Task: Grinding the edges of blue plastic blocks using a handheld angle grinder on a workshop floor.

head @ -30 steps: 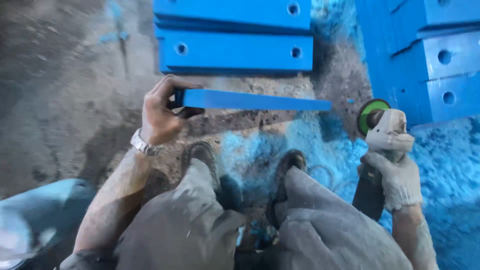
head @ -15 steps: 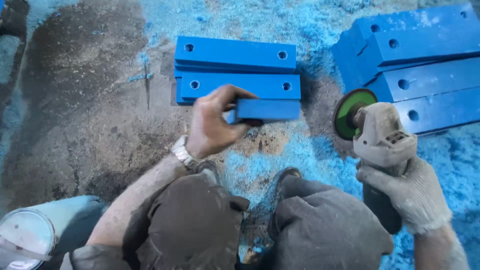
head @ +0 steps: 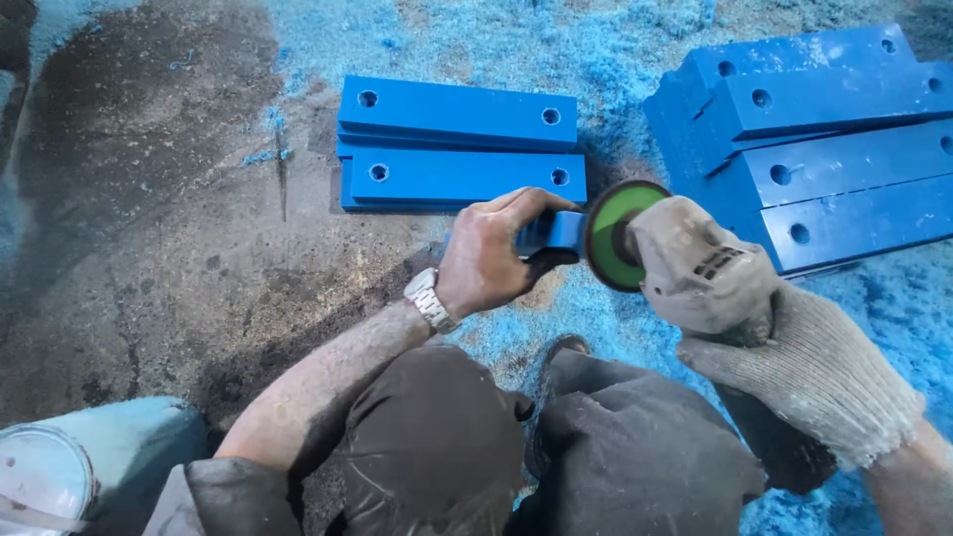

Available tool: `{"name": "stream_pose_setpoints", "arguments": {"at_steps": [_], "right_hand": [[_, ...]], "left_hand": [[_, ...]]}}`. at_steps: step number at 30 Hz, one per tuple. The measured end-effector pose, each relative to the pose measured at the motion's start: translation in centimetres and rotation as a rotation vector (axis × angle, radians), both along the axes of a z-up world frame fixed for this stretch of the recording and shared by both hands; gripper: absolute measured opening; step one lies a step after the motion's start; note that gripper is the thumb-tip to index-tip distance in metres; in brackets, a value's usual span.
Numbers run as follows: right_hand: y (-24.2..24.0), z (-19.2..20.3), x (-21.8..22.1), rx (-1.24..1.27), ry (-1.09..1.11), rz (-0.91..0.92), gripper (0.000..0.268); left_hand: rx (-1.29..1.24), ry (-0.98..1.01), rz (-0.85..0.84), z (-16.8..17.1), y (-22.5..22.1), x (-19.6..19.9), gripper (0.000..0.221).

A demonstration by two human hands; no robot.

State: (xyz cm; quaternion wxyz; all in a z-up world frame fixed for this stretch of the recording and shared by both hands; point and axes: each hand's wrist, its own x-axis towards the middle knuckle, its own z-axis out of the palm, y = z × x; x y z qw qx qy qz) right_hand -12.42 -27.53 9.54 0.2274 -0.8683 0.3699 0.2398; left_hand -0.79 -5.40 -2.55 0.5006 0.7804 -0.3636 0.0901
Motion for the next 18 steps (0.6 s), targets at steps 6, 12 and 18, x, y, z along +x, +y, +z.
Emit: {"name": "stream_pose_setpoints", "arguments": {"at_steps": [6,12,18], "right_hand": [[0.9,1.1,1.4,0.206,-0.150,0.069,0.073],[-5.2,-4.1,-0.9,0.052,-0.276,-0.237,0.040],[-7.7,-13.5,-4.4,0.361,-0.388,-0.479,0.028]], "left_hand": [[-0.037,-0.018,-0.053,-0.5,-0.1,0.6,0.043],[-0.113,-0.009,0.150,-6.5,6.0,4.3,0.043],[0.058,0.734,0.444,-20.8,8.9,8.4,0.061]]}}
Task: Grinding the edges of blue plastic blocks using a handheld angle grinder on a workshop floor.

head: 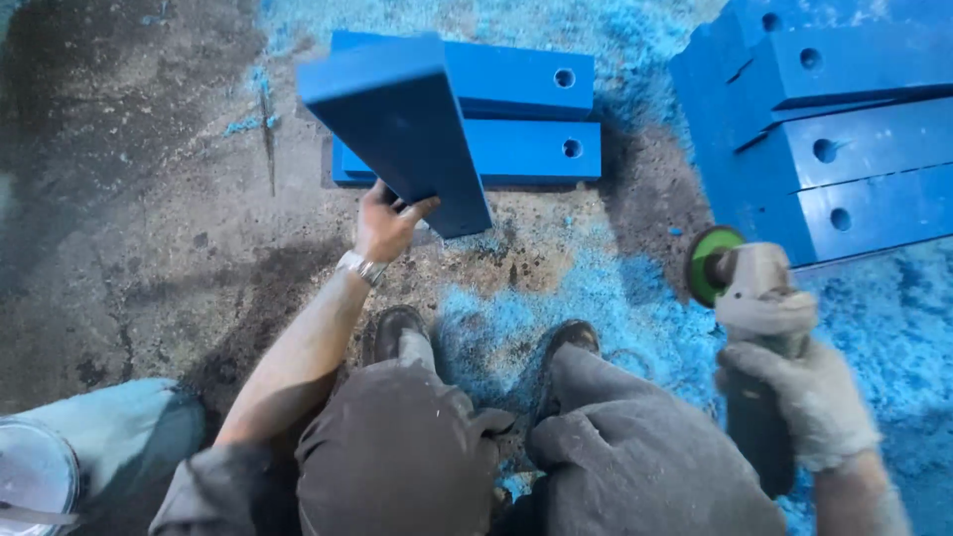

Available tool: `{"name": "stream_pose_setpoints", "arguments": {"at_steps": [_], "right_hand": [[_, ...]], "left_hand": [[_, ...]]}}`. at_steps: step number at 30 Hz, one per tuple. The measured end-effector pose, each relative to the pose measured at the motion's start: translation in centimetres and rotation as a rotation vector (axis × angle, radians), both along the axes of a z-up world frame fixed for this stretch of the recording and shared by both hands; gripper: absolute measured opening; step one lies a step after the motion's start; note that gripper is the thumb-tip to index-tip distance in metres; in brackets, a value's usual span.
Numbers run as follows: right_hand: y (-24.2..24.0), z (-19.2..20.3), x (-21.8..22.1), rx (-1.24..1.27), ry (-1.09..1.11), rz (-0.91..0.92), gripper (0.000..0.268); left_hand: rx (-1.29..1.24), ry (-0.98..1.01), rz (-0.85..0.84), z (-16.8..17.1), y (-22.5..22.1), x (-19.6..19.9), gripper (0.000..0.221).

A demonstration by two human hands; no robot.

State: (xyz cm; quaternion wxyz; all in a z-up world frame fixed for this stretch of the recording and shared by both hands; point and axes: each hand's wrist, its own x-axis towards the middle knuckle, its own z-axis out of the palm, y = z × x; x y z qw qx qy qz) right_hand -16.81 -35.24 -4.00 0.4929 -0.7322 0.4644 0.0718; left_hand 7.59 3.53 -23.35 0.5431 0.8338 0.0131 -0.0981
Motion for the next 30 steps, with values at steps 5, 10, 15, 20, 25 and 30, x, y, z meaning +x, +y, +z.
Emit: {"name": "stream_pose_setpoints", "arguments": {"at_steps": [5,10,15,20,25,30], "right_hand": [[1.2,-5.8,-1.1,0.359,-0.056,-0.145,0.018],[2.2,-7.3,0.2,0.189,0.151,-0.015,0.025],[3.2,-7.3,0.3,0.178,0.140,0.031,0.030],[5.2,-5.8,2.0,0.004,0.349,0.261,0.049],[5.7,-8.0,0.8,-0.038,0.259,0.321,0.055],[6.6,-8.5,1.0,-0.082,0.219,0.360,0.064]], "left_hand": [[-0.178,-0.208,0.102,-2.4,-1.1,2.0,0.057],[-0.392,-0.073,0.438,-3.7,-0.8,0.9,0.070],[-0.579,0.263,0.779,-1.0,0.7,0.0,0.067],[-0.668,0.352,0.887,1.2,0.9,-1.6,0.049],[-0.682,0.414,0.896,-1.2,2.8,-2.8,0.070],[-0.640,0.427,0.949,1.0,3.1,-4.5,0.084]]}}
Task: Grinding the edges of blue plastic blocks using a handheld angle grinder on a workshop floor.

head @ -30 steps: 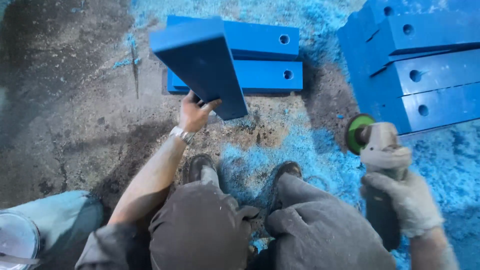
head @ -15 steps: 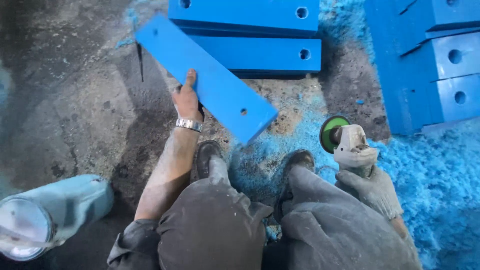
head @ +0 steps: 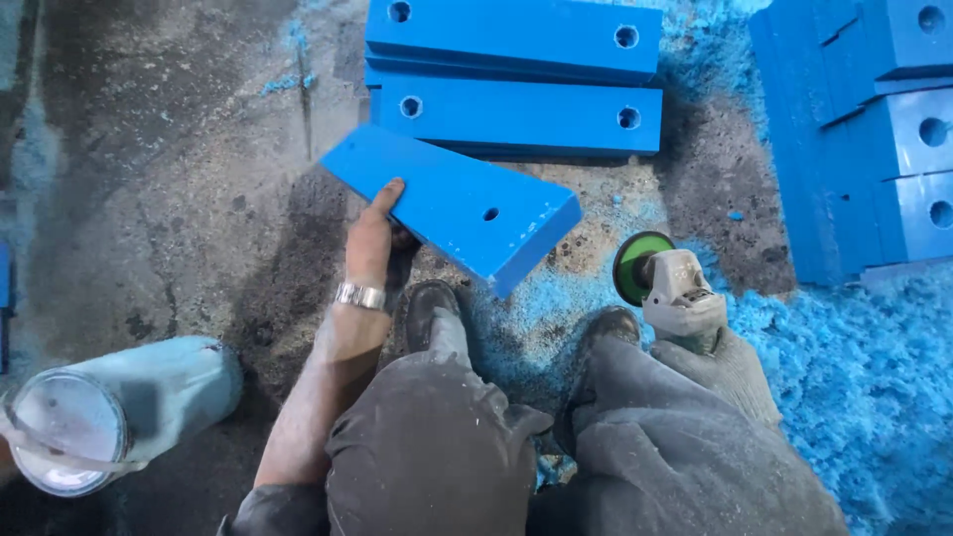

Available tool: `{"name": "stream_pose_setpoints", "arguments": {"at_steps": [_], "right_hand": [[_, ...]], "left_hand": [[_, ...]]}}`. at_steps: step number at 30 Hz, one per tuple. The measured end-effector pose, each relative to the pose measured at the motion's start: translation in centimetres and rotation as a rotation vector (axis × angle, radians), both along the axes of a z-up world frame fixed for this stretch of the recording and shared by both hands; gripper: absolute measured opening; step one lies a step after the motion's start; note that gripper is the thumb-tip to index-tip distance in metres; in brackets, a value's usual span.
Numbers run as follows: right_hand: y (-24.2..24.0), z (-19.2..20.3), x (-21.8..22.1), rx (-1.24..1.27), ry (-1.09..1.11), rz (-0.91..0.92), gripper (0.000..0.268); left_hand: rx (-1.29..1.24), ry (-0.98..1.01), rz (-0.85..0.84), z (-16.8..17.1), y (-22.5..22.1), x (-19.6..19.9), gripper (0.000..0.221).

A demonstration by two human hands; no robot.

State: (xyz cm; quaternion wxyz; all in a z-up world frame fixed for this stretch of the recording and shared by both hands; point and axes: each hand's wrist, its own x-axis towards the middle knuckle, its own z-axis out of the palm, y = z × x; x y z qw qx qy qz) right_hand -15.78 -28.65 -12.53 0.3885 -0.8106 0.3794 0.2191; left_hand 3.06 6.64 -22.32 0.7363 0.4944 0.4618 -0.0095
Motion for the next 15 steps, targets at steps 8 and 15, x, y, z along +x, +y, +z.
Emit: {"name": "stream_pose_setpoints", "arguments": {"at_steps": [8,15], "right_hand": [[2.9,6.2,2.0,0.248,0.051,-0.220,0.041],[3.4,6.9,2.2,0.181,0.124,-0.243,0.053]], "left_hand": [[-0.287,-0.038,-0.179,5.8,0.1,-2.0,0.038],[-0.370,-0.065,-0.083,6.0,-0.9,-2.2,0.042]]}}
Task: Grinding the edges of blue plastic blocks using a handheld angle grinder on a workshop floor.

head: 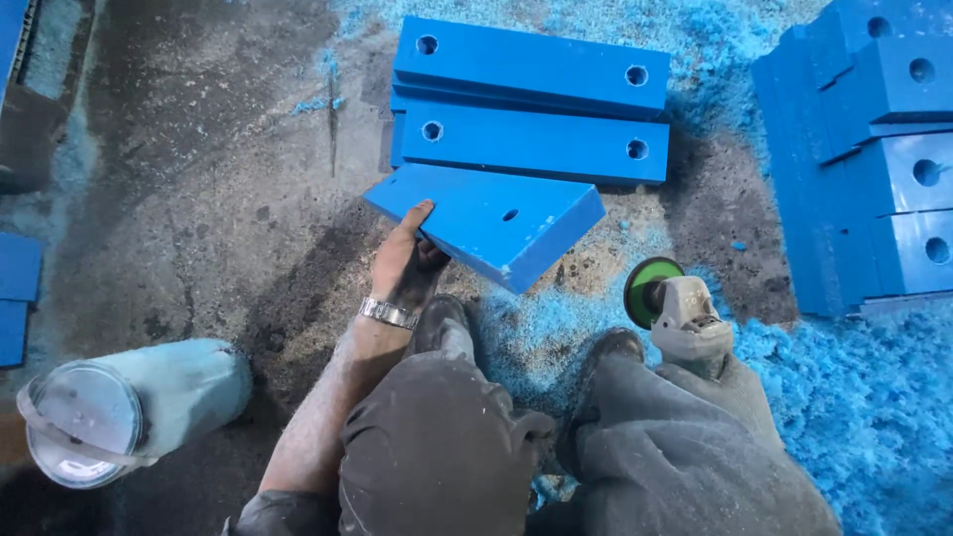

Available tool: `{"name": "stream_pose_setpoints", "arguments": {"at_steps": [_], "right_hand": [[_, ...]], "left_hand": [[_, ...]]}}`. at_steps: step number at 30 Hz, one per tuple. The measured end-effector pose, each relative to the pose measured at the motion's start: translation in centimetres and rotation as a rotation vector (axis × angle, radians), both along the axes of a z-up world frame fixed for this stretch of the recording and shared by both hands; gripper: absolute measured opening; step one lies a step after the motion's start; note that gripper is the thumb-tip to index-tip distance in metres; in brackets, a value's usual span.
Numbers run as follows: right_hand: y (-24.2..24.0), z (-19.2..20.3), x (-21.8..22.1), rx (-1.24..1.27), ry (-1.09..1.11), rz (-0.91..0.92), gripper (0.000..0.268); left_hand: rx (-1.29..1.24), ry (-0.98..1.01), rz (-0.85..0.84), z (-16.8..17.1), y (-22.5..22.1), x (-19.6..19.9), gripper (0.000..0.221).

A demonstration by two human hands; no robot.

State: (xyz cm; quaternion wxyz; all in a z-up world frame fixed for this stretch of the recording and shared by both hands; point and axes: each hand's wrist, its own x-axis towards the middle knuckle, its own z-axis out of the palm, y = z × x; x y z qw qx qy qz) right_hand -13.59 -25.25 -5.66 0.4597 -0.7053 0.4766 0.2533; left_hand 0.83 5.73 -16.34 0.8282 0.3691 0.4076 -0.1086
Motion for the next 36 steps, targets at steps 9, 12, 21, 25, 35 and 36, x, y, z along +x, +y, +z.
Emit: {"name": "stream_pose_setpoints", "arguments": {"at_steps": [9,12,21,25,35,36], "right_hand": [[-1.9,-3.4,-1.2,-0.017,-0.050,0.009,0.045],[-3.2,-5.3,-1.9,0.174,-0.161,-0.166,0.043],[-6.2,-10.6,-3.0,0.086,-0.184,-0.202,0.026],[-5.7,-11.2,-2.3,0.166,-0.204,-0.365,0.025],[-7.0,-14.3,-2.1,0.143,-0.216,-0.381,0.027],[-7.0,-14.0,-1.7,0.137,-0.215,-0.392,0.027]], "left_hand": [[0.152,-0.017,-0.025,-1.2,-0.8,-0.2,0.042],[0.260,-0.078,0.000,-0.8,-0.6,-0.2,0.055],[1.630,-0.977,-0.427,-0.1,3.0,6.7,0.032],[2.021,-1.144,-0.721,-1.4,0.5,10.5,0.048],[2.206,-1.266,-1.257,-9.2,-7.9,16.7,0.053],[2.197,-1.281,-1.260,-10.1,-8.5,17.2,0.053]]}}
